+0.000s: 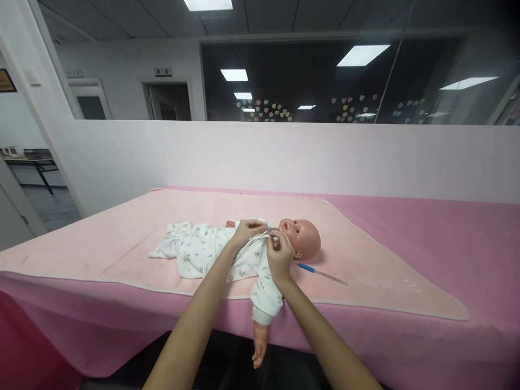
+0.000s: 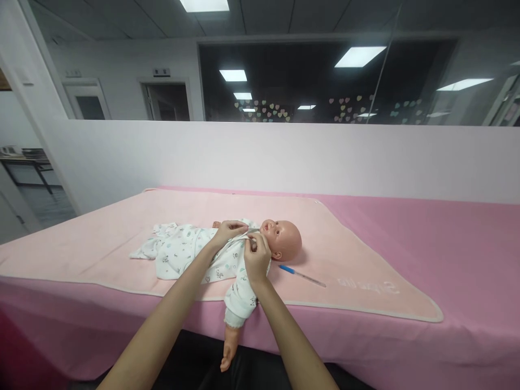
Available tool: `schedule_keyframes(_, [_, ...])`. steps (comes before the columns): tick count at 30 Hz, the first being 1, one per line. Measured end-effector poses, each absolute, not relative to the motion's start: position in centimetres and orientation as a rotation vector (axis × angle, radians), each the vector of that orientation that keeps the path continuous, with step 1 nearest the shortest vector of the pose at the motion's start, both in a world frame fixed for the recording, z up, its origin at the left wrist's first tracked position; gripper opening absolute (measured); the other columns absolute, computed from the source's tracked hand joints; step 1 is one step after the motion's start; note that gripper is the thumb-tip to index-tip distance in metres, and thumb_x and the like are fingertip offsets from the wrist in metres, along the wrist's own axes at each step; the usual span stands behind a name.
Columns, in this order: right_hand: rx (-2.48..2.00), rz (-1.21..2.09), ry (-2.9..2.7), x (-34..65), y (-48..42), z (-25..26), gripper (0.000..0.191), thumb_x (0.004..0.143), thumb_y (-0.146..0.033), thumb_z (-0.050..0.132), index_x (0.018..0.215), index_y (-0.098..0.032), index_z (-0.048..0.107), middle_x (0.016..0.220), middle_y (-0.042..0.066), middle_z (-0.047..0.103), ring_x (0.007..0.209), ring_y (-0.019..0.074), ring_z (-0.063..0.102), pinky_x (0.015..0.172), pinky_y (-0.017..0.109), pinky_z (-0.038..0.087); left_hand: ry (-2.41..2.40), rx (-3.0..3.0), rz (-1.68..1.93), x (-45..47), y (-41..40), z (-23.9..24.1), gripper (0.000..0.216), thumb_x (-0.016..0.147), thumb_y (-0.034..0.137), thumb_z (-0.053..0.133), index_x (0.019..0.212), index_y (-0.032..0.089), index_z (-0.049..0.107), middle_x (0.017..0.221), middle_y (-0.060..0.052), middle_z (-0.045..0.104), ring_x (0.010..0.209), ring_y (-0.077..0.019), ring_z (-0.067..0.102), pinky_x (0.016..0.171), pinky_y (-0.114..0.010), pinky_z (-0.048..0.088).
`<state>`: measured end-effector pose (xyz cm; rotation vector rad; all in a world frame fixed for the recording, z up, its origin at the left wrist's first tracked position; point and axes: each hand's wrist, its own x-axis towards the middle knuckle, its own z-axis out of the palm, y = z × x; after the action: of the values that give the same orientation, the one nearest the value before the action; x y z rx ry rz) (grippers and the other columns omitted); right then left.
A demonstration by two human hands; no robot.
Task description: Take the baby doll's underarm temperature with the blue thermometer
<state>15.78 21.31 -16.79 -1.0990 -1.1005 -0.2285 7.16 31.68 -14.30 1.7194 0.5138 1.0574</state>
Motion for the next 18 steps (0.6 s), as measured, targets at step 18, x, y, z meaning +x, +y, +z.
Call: schedule_keyframes(18, [-1.225, -0.125, -1.124, 16.25, 21.81, -16.99, 0.019, 0.077, -0.024, 0.05, 0.087, -0.015, 0.064, 0.085, 0.006, 0.063, 0.053, 0.0096, 0.047, 0.062, 0.025, 0.042, 0.442, 1.765, 0.901, 6.68, 30.75, -13.53, 0.024, 0.066, 0.032, 0.067, 0.079, 0.012, 0.07, 0.079, -0.007, 0.068, 0.076, -0.0162, 0.059, 0.071, -0.025, 0.044])
